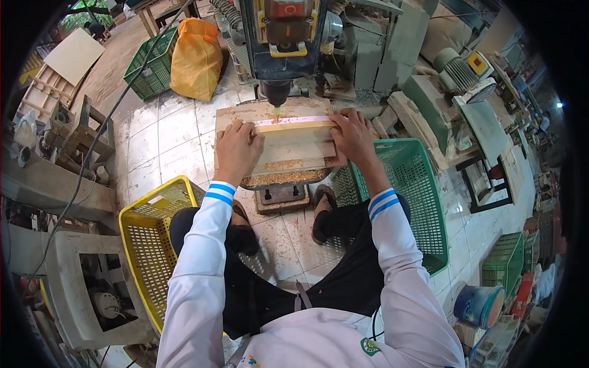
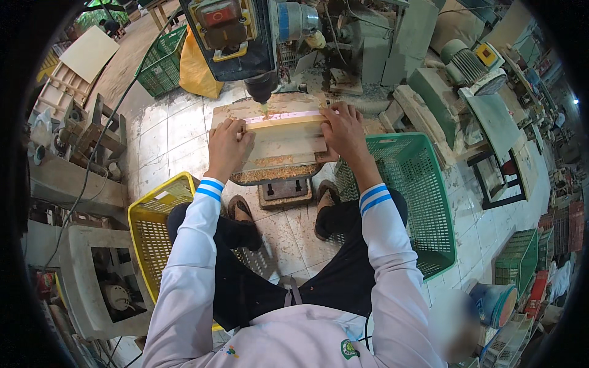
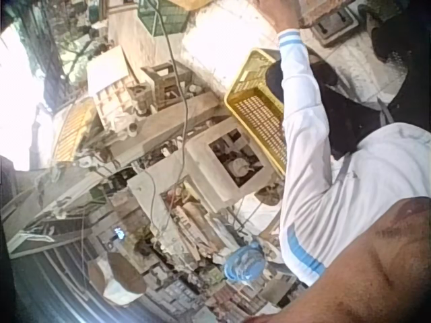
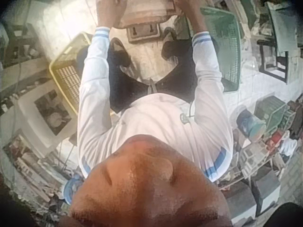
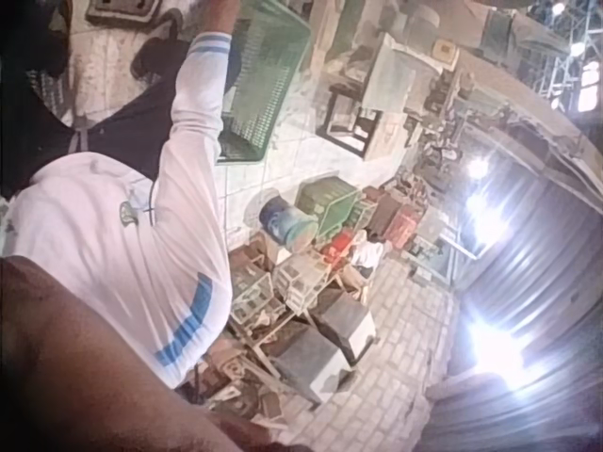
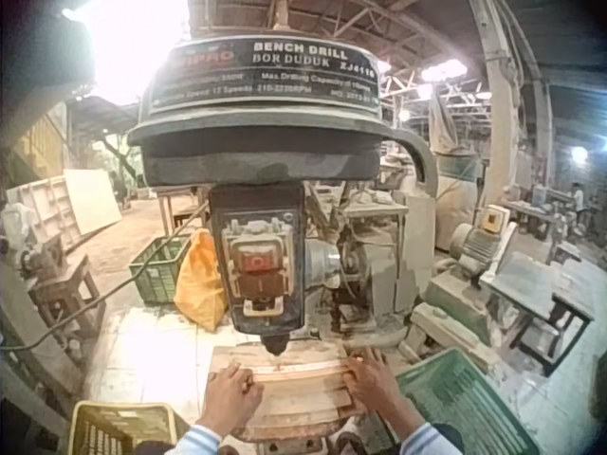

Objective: Use a drill press to drill holes in small wooden blocks.

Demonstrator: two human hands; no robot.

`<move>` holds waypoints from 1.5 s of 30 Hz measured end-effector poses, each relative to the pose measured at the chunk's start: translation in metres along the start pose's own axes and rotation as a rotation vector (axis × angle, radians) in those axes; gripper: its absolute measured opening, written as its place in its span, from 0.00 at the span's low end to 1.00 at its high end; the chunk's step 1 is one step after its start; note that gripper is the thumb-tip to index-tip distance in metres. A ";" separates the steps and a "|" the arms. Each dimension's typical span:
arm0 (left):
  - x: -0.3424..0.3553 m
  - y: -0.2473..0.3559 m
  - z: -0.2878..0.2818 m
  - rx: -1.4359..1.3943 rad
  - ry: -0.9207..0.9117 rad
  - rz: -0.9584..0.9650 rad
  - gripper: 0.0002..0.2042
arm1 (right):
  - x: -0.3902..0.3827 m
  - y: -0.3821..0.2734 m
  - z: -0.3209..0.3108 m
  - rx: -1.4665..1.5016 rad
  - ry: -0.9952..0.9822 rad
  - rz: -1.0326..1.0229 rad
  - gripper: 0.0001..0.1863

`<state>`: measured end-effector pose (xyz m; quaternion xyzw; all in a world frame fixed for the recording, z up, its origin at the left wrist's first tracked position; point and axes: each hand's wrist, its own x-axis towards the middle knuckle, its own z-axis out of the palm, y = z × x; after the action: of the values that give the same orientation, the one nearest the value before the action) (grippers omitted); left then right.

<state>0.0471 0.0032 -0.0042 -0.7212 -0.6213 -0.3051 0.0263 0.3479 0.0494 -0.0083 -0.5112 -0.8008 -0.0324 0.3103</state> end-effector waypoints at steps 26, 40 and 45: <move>0.026 -0.004 0.022 -0.217 -0.154 0.118 0.17 | -0.007 0.054 -0.044 0.666 0.445 0.435 0.13; 0.027 -0.005 0.021 -0.287 -0.135 0.045 0.16 | 0.175 -0.051 -0.199 0.920 0.559 0.008 0.12; 0.024 -0.010 0.027 -0.301 -0.051 0.108 0.15 | 0.245 -0.082 -0.235 1.003 0.502 -0.152 0.14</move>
<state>0.0495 0.0375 -0.0183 -0.7569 -0.5293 -0.3746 -0.0815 0.3179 0.1192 0.3323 -0.2187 -0.6544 0.2091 0.6930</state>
